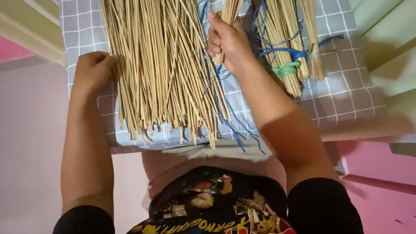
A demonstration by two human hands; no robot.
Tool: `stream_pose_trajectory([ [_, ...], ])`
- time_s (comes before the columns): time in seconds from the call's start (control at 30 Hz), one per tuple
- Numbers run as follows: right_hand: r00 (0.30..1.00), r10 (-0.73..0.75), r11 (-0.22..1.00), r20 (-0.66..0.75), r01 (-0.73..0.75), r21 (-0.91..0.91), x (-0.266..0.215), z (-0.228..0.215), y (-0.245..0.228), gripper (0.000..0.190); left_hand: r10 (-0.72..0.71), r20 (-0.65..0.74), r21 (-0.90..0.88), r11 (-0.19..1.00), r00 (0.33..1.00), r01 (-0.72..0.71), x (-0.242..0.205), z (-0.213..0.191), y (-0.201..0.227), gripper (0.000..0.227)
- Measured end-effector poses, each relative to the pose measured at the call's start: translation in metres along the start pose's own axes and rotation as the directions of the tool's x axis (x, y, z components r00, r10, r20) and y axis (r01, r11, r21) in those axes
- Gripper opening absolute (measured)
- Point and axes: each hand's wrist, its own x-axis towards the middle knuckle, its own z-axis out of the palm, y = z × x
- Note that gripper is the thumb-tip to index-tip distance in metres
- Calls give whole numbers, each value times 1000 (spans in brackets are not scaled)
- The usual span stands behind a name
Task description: Organizing and sorting thin wooden sticks into bundles on a table.
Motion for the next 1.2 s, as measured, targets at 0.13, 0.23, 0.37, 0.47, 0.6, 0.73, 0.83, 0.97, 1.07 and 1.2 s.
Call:
stream_pose_trajectory([
  [0.13, 1000, 4, 1000, -15, -4, -18, 0, 1, 0, 22, -57, 14, -145, 988, 998, 59, -31, -1, 41, 34],
  [0.23, 1000, -14, 1000, 26, 14, -23, 0, 1, -2, 24, 47, 6, -77, 996, 999, -46, -9, 1, 9, 20],
  [0.37, 1000, -24, 998, 12, 25, -54, -2, 3, -3, 24, -93, -89, -76, 993, 992, 87, -11, 4, 16, 28],
  [0.47, 1000, -10, 999, -14, 9, -46, 0, 3, -1, 22, -64, -98, -78, 995, 993, 57, -8, 6, 10, 34],
  [0.6, 1000, -10, 999, -6, 10, -53, -1, 3, -1, 23, -16, -73, -19, 1000, 997, 15, -5, 3, 5, 28],
  [0.73, 1000, -20, 997, 0, 20, -73, -1, 3, -1, 21, -126, -105, -100, 988, 986, 116, 2, 3, -2, 22],
  [0.83, 1000, -7, 998, -4, 6, -70, 1, 1, 0, 21, -189, -144, -223, 963, 971, 154, -18, -3, 19, 31],
  [0.97, 1000, -11, 998, 13, 12, -62, 0, 1, 0, 21, -187, -101, -438, 890, 977, 125, -2, -9, -10, 14],
  [1.07, 1000, 5, 998, -2, -5, -57, 0, 2, 0, 21, -190, -21, -538, 830, 982, 149, -2, -14, -11, 14],
  [1.2, 1000, 21, 998, -11, -21, -53, 1, 1, 0, 22, -97, 50, -604, 789, 994, 107, 3, -20, -18, 9],
])
